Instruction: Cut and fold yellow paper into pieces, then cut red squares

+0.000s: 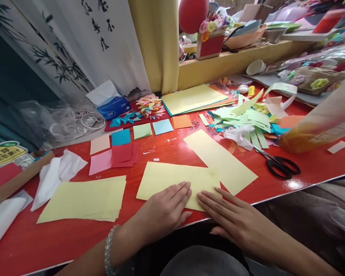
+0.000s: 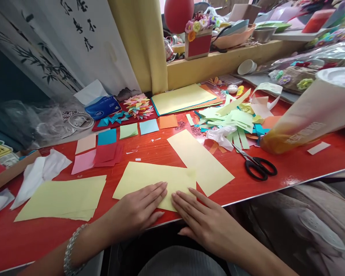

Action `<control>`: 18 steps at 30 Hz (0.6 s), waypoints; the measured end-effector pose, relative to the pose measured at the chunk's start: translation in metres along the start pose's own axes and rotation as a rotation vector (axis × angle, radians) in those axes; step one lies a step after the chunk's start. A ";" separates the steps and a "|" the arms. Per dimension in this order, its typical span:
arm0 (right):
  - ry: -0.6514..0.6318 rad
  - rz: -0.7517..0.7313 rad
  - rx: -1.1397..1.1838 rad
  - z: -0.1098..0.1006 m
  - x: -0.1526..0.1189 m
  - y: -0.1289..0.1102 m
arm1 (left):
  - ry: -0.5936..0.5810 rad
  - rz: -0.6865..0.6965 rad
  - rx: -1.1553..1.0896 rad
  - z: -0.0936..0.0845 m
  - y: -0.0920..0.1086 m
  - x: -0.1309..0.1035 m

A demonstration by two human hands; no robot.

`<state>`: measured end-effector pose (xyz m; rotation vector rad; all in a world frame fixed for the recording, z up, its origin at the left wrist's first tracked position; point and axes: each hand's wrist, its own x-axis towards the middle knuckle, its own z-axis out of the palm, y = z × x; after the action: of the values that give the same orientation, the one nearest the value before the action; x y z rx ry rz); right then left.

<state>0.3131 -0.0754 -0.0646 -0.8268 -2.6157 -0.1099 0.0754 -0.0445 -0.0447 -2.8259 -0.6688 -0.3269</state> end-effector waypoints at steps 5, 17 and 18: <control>0.018 0.056 0.025 0.008 0.003 -0.017 | -0.038 -0.052 -0.001 -0.004 0.013 -0.001; 0.027 0.054 -0.041 0.011 -0.002 -0.021 | -0.043 -0.142 0.146 -0.005 0.030 -0.031; 0.028 0.051 -0.027 0.010 -0.002 -0.020 | -0.043 -0.147 0.145 -0.007 0.027 -0.034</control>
<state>0.2996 -0.0910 -0.0733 -0.8943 -2.5705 -0.1420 0.0570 -0.0843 -0.0516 -2.6593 -0.8743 -0.2321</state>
